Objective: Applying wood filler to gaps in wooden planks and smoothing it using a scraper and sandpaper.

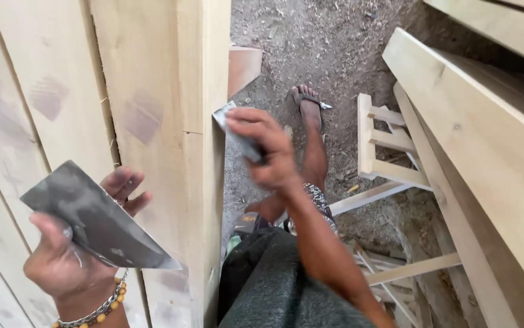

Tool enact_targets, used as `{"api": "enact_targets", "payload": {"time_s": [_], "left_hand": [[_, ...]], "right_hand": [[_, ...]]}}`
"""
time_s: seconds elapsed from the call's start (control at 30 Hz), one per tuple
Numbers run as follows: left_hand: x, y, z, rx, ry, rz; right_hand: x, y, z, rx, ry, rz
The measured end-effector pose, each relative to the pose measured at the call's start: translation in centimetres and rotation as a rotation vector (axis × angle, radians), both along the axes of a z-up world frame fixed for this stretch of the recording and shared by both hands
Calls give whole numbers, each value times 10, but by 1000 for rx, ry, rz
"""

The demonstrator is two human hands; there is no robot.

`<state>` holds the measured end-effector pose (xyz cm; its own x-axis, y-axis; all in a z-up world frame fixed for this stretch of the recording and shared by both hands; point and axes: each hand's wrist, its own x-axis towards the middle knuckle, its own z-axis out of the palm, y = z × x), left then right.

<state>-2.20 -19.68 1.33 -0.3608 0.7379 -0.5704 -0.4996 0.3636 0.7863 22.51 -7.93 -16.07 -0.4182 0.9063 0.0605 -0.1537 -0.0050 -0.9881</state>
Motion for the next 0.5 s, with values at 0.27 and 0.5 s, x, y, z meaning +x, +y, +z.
{"api": "enact_targets", "payload": {"time_s": [0.27,0.5], "left_hand": [[-2,-11,-9,92,-275,76],[3,-47,-43,207,-304,261]], "right_hand": [[10,-6,0,-22,1,-9],[16,-8,27,-2,-49,158]]}}
